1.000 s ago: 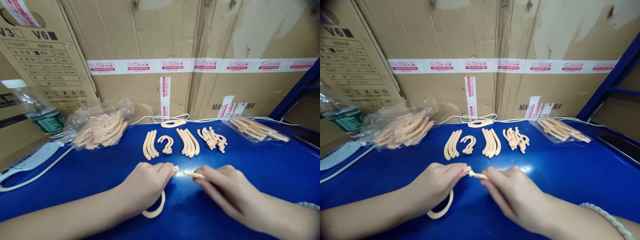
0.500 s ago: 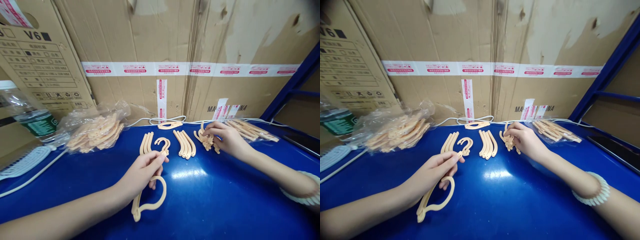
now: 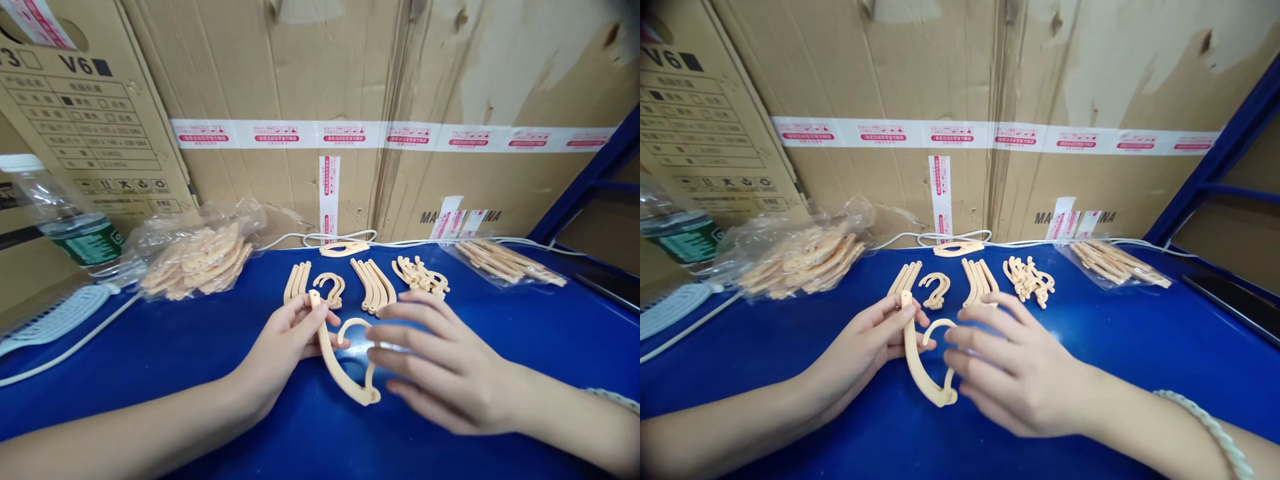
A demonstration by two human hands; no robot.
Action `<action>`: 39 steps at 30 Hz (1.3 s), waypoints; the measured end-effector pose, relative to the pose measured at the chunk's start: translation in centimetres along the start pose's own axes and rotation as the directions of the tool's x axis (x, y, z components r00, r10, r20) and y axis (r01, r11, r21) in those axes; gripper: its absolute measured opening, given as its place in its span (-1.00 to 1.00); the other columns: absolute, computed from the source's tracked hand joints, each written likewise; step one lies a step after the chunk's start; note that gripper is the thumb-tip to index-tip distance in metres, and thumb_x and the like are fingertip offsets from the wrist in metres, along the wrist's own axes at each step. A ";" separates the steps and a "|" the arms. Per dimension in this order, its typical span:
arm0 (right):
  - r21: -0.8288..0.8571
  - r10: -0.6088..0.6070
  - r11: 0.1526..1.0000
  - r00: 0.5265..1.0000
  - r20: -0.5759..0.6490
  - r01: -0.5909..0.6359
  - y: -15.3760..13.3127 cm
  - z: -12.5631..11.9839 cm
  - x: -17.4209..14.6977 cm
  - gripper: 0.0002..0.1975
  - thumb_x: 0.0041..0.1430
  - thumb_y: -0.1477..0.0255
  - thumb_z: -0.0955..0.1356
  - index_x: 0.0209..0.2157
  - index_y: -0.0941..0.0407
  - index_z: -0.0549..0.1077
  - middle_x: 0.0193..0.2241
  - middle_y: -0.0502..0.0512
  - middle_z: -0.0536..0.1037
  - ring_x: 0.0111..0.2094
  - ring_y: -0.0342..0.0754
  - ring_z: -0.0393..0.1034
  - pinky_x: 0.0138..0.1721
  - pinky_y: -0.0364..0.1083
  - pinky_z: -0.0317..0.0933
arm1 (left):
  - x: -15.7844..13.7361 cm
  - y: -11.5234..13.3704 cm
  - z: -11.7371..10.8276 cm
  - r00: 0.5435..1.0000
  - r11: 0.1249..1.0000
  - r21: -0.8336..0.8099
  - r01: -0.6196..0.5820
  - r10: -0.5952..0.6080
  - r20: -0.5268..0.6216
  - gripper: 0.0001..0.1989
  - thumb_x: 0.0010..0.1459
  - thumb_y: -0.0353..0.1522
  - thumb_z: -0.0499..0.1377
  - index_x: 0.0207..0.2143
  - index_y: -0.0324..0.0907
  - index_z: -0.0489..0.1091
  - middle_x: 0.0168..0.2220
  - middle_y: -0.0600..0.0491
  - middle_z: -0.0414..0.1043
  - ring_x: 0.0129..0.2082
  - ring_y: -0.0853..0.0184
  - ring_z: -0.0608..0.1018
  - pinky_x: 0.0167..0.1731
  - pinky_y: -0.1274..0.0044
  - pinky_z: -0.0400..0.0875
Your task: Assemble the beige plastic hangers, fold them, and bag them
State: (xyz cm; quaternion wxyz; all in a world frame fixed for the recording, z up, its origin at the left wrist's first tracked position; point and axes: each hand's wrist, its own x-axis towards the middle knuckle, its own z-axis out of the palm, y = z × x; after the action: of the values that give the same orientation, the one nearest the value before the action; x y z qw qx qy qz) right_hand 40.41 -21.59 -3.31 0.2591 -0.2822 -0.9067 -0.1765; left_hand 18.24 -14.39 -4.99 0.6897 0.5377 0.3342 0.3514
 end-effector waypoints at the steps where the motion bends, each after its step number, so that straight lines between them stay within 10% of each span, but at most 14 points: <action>1: -0.036 -0.042 0.998 0.999 0.022 0.043 -0.4 0.1 0.0 -0.76 0.29 0.41 0.30 -0.07 0.19 0.48 -0.10 0.18 0.58 0.07 0.09 0.33 0.17 0.19 0.10 | -0.1 -0.1 0.1 1.000 1.000 -0.011 -0.002 0.003 0.009 -0.79 0.31 -0.28 0.12 -0.33 -0.25 0.34 -0.36 0.04 0.45 -0.39 0.33 0.63 -0.24 0.43 0.57; 9: -0.005 -0.016 1.000 0.998 0.058 0.017 -0.7 0.8 -0.3 -0.81 0.35 0.41 0.27 -0.13 0.15 0.50 -0.39 0.02 0.57 -0.04 -0.03 0.40 0.28 0.20 -0.17 | -0.3 -0.5 0.3 0.999 0.999 0.031 -0.044 0.044 -0.002 -0.82 0.36 -0.30 0.04 -0.24 -0.23 0.31 -0.19 -0.10 0.49 -0.25 0.26 0.64 -0.26 0.43 0.60; 13: 0.060 0.044 0.997 0.997 0.062 -0.048 -0.8 0.9 -0.2 -0.84 0.35 0.46 0.26 -0.23 0.14 0.48 -0.45 -0.03 0.50 -0.18 -0.07 0.43 0.26 0.23 -0.18 | 0.0 -0.8 -0.2 0.948 0.927 0.218 -0.305 0.317 -0.022 -0.67 0.35 -0.29 0.04 0.11 -0.13 0.13 0.07 -0.20 0.38 -0.08 0.18 0.59 -0.17 0.31 0.59; 17: 0.095 0.115 0.988 0.991 0.062 -0.121 -0.8 0.7 -0.5 -0.88 0.32 0.46 0.28 -0.25 0.15 0.45 -0.45 -0.03 0.50 -0.32 -0.11 0.41 0.23 0.23 -0.17 | -0.4 -0.7 -0.7 0.676 0.452 0.665 -0.595 0.728 0.110 -0.53 0.29 -0.36 0.15 0.21 -0.09 0.13 0.24 -0.12 0.21 0.27 0.11 0.24 0.24 0.06 0.12; 20: 0.079 0.131 0.988 0.990 0.053 -0.135 -1.0 0.6 -0.5 -0.89 0.31 0.48 0.29 -0.27 0.16 0.45 -0.48 -0.03 0.47 -0.39 -0.13 0.37 0.20 0.22 -0.11 | -1.1 -0.8 -0.6 0.519 0.007 0.738 -0.675 0.715 0.468 -0.61 0.29 -0.33 0.18 0.14 -0.15 0.22 0.11 -0.06 0.41 0.27 0.12 0.24 0.30 0.01 -0.22; 22: 0.067 0.129 0.989 0.991 0.043 -0.132 -1.2 0.6 -0.3 -0.88 0.31 0.48 0.28 -0.28 0.17 0.45 -0.50 -0.04 0.45 -0.41 -0.12 0.36 0.19 0.22 -0.08 | -1.5 -1.0 -0.3 0.466 -0.113 0.681 -0.723 0.648 0.602 -0.68 0.31 -0.31 0.16 0.07 -0.18 0.27 0.00 -0.01 0.52 0.19 0.17 0.34 0.31 0.07 -0.25; 32: -0.004 0.121 0.993 0.993 -0.002 -0.121 -2.5 1.1 -0.1 -0.78 0.32 0.51 0.27 -0.42 0.18 0.45 -0.58 -0.07 0.38 -0.47 -0.15 0.25 0.17 0.19 -0.01 | -1.6 -1.5 0.7 0.448 -0.277 0.647 -0.710 0.531 0.719 -0.74 0.39 -0.44 -0.02 -0.35 -0.22 0.39 -0.38 0.11 0.53 -0.32 0.33 0.52 0.20 0.18 0.06; 39: 0.001 0.106 0.994 0.994 -0.014 -0.106 -2.6 0.9 0.1 -0.78 0.35 0.50 0.25 -0.39 0.18 0.44 -0.60 -0.08 0.37 -0.49 -0.15 0.22 0.05 0.11 0.05 | -1.6 -1.5 0.9 0.473 -0.225 0.645 -0.730 0.514 0.715 -0.66 0.40 -0.45 -0.10 -0.41 -0.23 0.35 -0.51 0.10 0.43 -0.50 0.34 0.40 -0.31 0.39 0.24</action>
State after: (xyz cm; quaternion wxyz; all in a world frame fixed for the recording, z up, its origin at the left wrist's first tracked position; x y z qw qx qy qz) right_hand 38.45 -23.20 -4.47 0.2746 -0.3287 -0.8885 -0.1646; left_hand 18.31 -16.43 -6.12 -0.0439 0.9440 0.0818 0.3166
